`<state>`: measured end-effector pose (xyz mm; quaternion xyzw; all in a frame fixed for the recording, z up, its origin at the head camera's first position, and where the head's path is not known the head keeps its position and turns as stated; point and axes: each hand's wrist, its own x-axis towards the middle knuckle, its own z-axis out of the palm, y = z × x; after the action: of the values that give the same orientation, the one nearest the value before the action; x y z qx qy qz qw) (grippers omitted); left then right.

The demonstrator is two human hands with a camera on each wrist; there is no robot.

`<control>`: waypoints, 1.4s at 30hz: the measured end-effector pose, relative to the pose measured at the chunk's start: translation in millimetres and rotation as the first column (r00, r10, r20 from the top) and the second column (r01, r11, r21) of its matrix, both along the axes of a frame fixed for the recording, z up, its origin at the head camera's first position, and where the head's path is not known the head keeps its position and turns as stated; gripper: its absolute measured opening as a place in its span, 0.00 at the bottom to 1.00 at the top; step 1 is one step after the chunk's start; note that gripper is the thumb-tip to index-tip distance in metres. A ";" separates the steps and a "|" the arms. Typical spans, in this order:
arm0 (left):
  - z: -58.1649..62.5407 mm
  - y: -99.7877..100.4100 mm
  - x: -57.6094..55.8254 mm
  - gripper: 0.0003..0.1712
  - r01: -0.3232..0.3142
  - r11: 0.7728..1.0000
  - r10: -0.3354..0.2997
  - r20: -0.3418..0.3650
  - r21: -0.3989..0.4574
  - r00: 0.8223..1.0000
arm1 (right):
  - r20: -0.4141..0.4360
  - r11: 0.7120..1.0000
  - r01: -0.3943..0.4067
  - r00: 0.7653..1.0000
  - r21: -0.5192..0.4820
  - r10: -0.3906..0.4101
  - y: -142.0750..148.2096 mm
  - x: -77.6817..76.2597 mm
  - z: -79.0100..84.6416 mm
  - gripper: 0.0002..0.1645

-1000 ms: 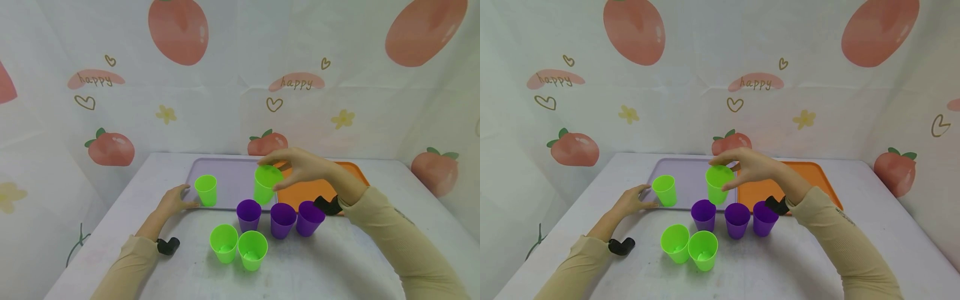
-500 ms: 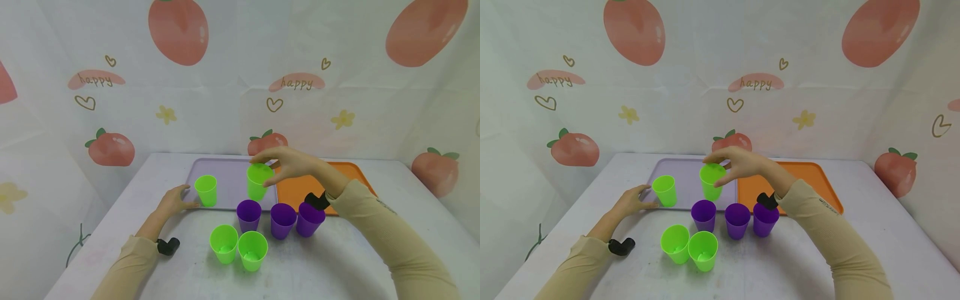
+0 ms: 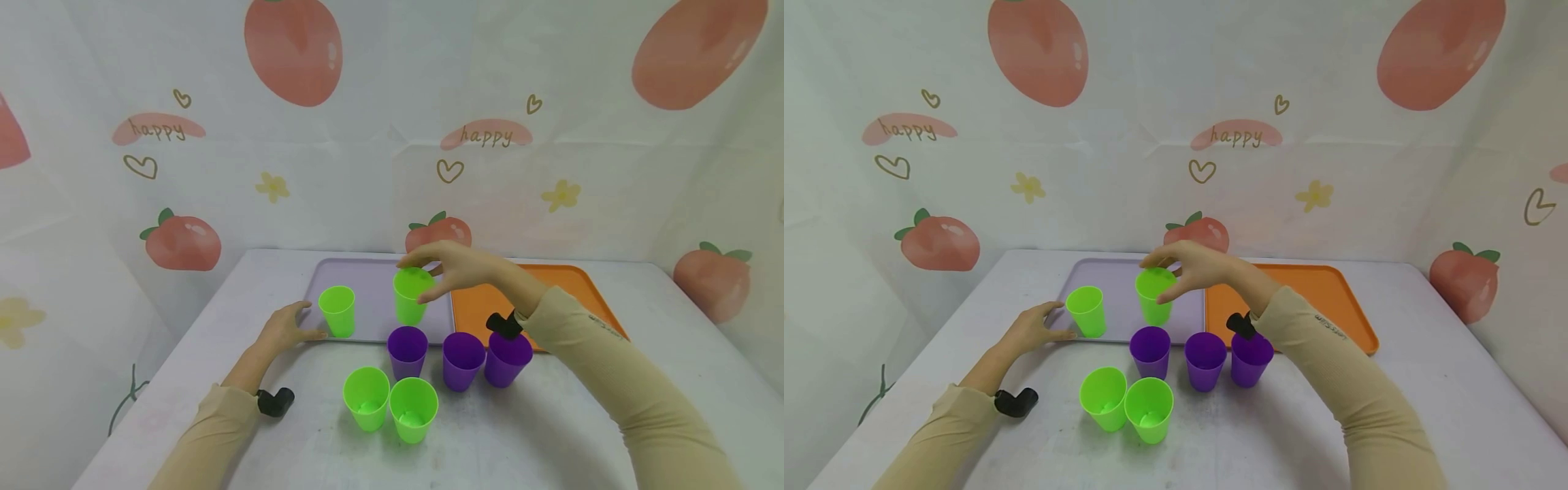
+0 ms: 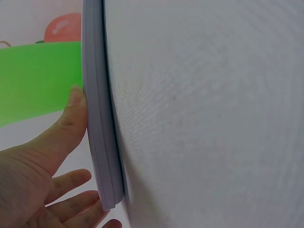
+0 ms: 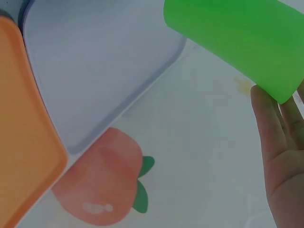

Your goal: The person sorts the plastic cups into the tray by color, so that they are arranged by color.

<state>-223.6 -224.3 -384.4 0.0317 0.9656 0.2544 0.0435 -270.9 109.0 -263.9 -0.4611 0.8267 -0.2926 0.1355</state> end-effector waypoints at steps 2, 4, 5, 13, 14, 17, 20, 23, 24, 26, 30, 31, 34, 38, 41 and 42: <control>0.4 0.3 0.1 0.47 0.001 1.000 -0.001 -0.003 -0.002 1.000 | -0.003 1.000 -0.009 1.000 -0.001 0.009 -2.4 -1.6 -1.5 0.37; 0.9 0.8 0.5 0.47 0.002 1.000 -0.002 -0.008 -0.008 1.000 | -0.002 1.000 -0.017 1.000 0.002 0.017 -5.0 -4.3 -3.8 0.37; 1.0 0.7 0.6 0.47 0.001 1.000 -0.001 -0.008 -0.008 1.000 | 0.002 1.000 -0.018 1.000 0.005 0.018 -6.3 -6.0 -5.1 0.37; 0.1 0.8 1.1 0.47 0.000 1.000 0.000 -0.006 -0.012 1.000 | 0.045 1.000 -0.029 0.999 0.007 0.029 -15.4 -17.7 -13.6 0.38; 0.1 0.9 1.2 0.47 0.002 1.000 -0.002 -0.008 -0.012 1.000 | 0.046 1.000 -0.030 0.998 0.006 0.029 -16.4 -18.6 -14.4 0.38; 0.4 0.9 1.3 0.47 0.006 1.000 -0.006 -0.017 -0.010 1.000 | 0.058 1.000 -0.030 0.998 0.004 0.030 -19.1 -20.9 -16.6 0.38; 0.3 0.7 1.3 0.46 0.010 1.000 -0.010 -0.024 -0.008 1.000 | 0.069 0.999 -0.035 0.997 0.002 0.035 -22.0 -23.7 -19.6 0.38; 0.3 0.6 1.4 0.46 0.010 1.000 -0.010 -0.022 -0.013 1.000 | 0.080 0.999 -0.037 0.996 0.004 0.037 -25.3 -26.1 -22.3 0.37; 0.3 0.6 1.4 0.46 0.010 1.000 -0.010 -0.022 -0.014 1.000 | 0.085 0.999 -0.037 0.996 0.006 0.037 -26.5 -26.9 -23.3 0.37; 0.4 0.5 1.3 0.46 0.010 1.000 -0.010 -0.020 -0.019 1.000 | 0.093 0.999 -0.035 0.995 0.015 0.033 -29.0 -28.0 -24.8 0.37; 0.9 0.2 1.5 0.46 0.009 1.000 -0.009 -0.020 -0.018 1.000 | 0.110 0.999 -0.032 0.994 0.034 0.028 -35.0 -30.9 -29.1 0.37; 1.0 0.2 1.6 0.46 0.009 1.000 -0.009 -0.020 -0.016 1.000 | 0.115 0.999 -0.032 0.993 0.035 0.028 -36.6 -31.3 -30.0 0.37; 1.2 0.3 1.8 0.46 0.006 1.000 -0.006 -0.018 -0.011 1.000 | 0.132 0.999 -0.036 0.991 0.033 0.031 -41.4 -31.8 -32.1 0.38; 0.9 0.7 1.6 0.46 0.005 1.000 -0.005 -0.015 -0.011 1.000 | 0.141 0.998 -0.046 0.989 0.037 0.040 -47.2 -31.9 -34.3 0.37; 1.1 1.1 1.6 0.46 0.004 1.000 -0.005 -0.014 -0.016 1.000 | 0.140 0.997 -0.052 0.989 0.048 0.045 -51.8 -33.3 -36.7 0.37; 1.1 1.2 1.5 0.46 0.003 1.000 -0.004 -0.014 -0.017 1.000 | 0.141 0.997 -0.053 0.989 0.052 0.045 -53.1 -34.1 -37.7 0.37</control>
<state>-222.0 -223.1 -383.3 0.0349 0.9680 0.2457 0.0373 -305.0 55.9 -301.6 -0.4558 0.8113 -0.2978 0.2129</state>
